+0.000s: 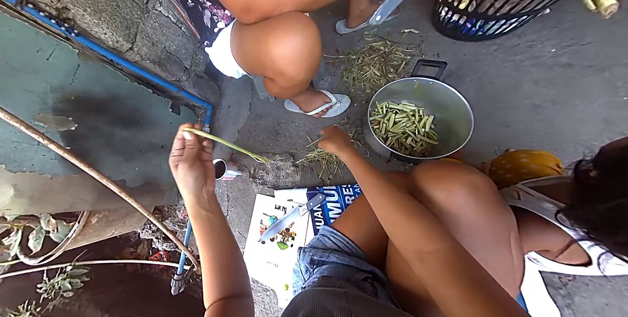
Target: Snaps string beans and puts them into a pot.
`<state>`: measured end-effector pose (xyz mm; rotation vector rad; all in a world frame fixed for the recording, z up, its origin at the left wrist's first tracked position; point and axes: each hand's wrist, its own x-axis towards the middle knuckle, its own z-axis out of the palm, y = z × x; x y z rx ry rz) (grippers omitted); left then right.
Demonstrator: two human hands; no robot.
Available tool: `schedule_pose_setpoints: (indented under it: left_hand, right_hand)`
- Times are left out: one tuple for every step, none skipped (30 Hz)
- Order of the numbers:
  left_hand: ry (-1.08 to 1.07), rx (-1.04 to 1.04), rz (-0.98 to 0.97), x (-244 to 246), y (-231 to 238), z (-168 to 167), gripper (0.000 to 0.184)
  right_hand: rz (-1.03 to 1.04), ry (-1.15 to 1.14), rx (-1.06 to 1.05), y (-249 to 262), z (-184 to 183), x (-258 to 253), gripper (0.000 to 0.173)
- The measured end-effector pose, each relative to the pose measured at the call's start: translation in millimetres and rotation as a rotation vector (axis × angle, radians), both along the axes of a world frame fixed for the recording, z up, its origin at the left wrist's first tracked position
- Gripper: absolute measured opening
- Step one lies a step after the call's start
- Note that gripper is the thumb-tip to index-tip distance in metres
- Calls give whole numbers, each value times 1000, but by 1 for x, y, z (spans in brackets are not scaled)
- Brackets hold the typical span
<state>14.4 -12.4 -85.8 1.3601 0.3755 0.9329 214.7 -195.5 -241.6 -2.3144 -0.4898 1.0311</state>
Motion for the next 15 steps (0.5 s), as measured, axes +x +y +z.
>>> schedule_pose_setpoints:
  left_hand:
    - [31, 6, -32, 4, -4, -5, 26]
    - [59, 11, -57, 9, -8, -9, 25]
    - [84, 17, -77, 13, -12, -13, 25]
    - [100, 20, -95, 17, -16, -17, 25]
    - [116, 25, -113, 21, -21, -19, 26]
    - [131, 27, -130, 25, -25, -21, 26]
    - [148, 29, -141, 28, -30, -22, 26]
    - [166, 30, -152, 31, -35, -22, 26]
    - [183, 31, -167, 34, -38, -22, 25]
    - [197, 37, -188, 36, -41, -23, 25]
    - [208, 43, -211, 37, -44, -23, 26]
    - [221, 47, -230, 38, -46, -24, 26]
    - [231, 46, -243, 39, -48, -24, 26]
    - [236, 43, -255, 40, -50, -25, 26]
    - [241, 46, -265, 41, -51, -25, 26]
  right_hand:
    - [22, -51, 73, 0, 13, -2, 45]
    - [26, -121, 158, -1, 25, -5, 46]
    - [18, -209, 251, -2, 34, -6, 38]
    - [-3, -305, 356, -4, 45, -9, 25]
    - [-26, -388, 459, -7, 56, -13, 17]
    - [-41, -445, 548, -9, 67, -16, 19]
    - [-51, -466, 629, -11, 77, -19, 22]
    - [-49, -455, 711, -14, 87, -21, 22]
    - [-37, -420, 789, -16, 94, -24, 19]
    - [-16, -373, 847, -18, 100, -26, 16]
    - [12, -327, 878, -21, 105, -29, 12]
    - [42, -305, 876, -24, 111, -31, 13]
    - [62, -331, 857, -27, 116, -34, 16]
    - [61, -391, 830, -30, 119, -36, 17]
    - [43, -459, 799, -31, 121, -38, 16]
